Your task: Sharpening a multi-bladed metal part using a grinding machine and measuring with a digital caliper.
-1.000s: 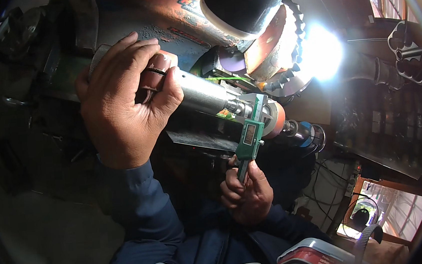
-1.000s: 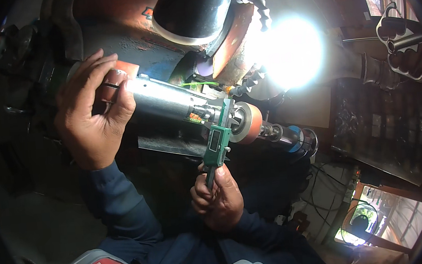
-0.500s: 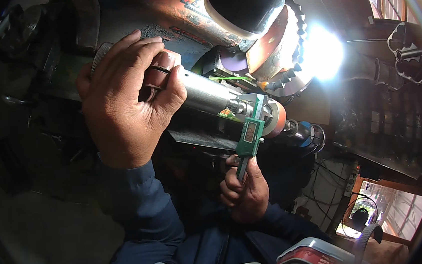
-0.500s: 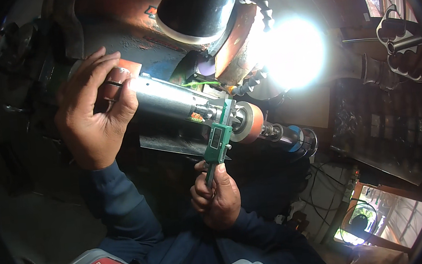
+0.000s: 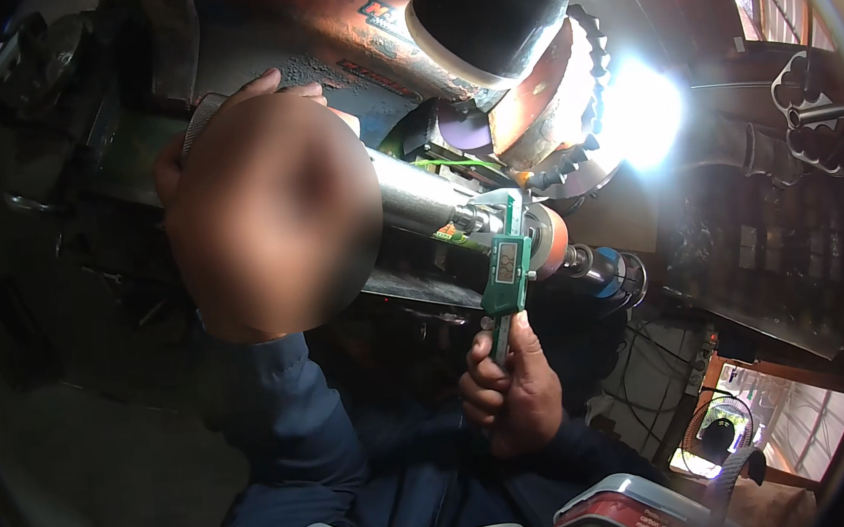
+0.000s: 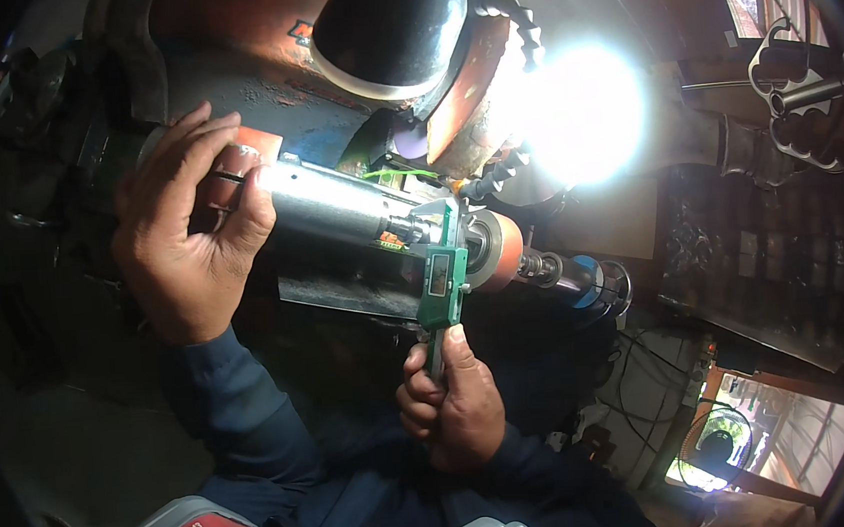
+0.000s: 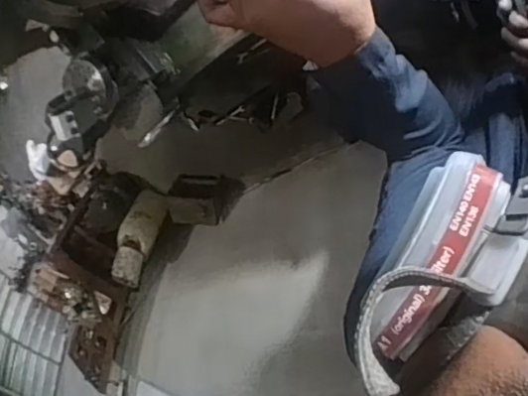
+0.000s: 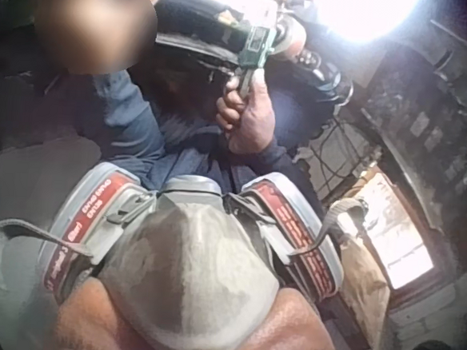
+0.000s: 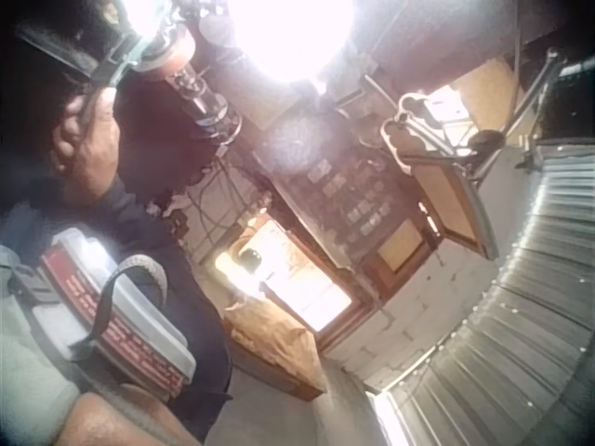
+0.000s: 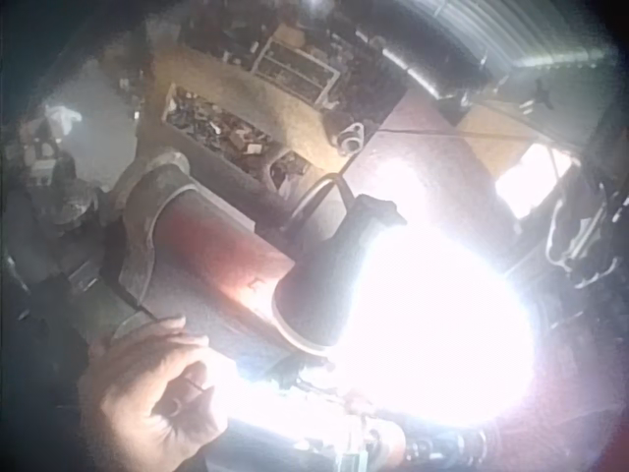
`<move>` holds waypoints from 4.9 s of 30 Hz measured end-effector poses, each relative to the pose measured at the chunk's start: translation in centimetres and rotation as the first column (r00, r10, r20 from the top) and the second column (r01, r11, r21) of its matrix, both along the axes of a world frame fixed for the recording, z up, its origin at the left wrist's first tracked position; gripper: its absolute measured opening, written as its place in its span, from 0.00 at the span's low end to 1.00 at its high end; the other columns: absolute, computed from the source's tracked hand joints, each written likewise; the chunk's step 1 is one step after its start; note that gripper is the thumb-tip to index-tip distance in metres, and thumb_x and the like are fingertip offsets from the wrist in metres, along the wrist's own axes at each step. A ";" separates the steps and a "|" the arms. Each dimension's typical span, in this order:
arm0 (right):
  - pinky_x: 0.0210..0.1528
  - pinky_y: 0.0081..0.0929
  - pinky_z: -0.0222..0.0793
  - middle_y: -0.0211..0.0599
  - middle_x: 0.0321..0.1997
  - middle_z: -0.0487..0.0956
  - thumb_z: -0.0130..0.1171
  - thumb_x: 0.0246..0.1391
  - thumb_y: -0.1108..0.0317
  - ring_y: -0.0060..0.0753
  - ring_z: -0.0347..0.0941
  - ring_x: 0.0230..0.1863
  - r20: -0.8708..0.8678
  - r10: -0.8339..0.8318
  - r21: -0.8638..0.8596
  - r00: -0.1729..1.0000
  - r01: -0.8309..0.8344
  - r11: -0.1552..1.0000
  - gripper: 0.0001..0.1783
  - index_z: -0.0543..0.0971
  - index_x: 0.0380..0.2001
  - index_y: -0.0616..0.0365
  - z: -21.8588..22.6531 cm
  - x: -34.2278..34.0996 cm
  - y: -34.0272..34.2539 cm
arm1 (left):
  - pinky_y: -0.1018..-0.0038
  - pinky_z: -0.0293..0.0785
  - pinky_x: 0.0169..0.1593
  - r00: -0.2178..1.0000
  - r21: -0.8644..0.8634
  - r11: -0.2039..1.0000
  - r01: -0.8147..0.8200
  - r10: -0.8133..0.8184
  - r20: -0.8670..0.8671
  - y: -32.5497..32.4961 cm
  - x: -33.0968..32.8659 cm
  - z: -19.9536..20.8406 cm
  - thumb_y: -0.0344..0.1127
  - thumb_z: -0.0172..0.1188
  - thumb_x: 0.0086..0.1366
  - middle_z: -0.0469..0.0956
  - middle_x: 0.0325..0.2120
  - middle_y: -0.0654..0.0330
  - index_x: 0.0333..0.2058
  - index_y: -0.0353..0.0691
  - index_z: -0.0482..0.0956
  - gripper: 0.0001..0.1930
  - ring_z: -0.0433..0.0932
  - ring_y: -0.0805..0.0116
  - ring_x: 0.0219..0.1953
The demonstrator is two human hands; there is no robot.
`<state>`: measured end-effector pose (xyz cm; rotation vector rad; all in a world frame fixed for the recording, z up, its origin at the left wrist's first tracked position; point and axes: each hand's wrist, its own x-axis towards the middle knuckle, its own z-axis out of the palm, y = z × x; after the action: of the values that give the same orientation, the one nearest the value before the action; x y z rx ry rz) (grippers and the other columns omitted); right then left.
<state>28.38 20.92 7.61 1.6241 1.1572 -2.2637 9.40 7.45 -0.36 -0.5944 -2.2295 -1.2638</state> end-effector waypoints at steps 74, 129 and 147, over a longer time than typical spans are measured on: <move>0.15 0.18 0.43 0.17 0.16 0.52 0.36 0.65 0.34 0.15 0.43 0.13 -0.071 0.004 0.140 0.997 0.006 0.990 0.31 0.71 0.30 0.51 -2.4 0.9 -1.2 | 0.73 0.79 0.41 0.998 0.057 0.997 0.059 -0.059 -0.005 -0.2 -0.1 -0.4 0.32 0.70 0.55 0.82 0.38 0.56 0.43 0.35 0.82 0.16 0.79 0.59 0.49; 0.20 0.20 0.58 0.25 0.21 0.68 0.49 0.66 0.48 0.18 0.63 0.18 -0.354 0.277 0.800 0.893 0.135 0.585 0.25 0.76 0.40 0.64 3.9 13.0 12.2 | 0.76 0.74 0.52 0.985 0.135 0.987 0.091 -0.109 0.131 1.2 0.6 -0.9 0.31 0.61 0.64 0.81 0.47 0.58 0.47 0.35 0.81 0.13 0.78 0.71 0.48; 0.48 0.38 0.71 0.50 0.42 0.83 0.62 0.55 0.45 0.45 0.79 0.43 -0.005 -0.816 0.976 0.578 -0.175 -0.130 0.30 0.82 0.44 0.66 0.9 59.0 35.4 | 0.72 0.66 0.60 0.974 -0.159 0.963 0.218 -0.204 0.100 -4.6 -12.2 -8.6 0.36 0.45 0.74 0.76 0.54 0.57 0.51 0.32 0.72 0.15 0.73 0.63 0.55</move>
<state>87.37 56.37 8.47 3.1707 2.4431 0.1067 -2.77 2.89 -8.98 -0.8805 -2.4105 -1.2265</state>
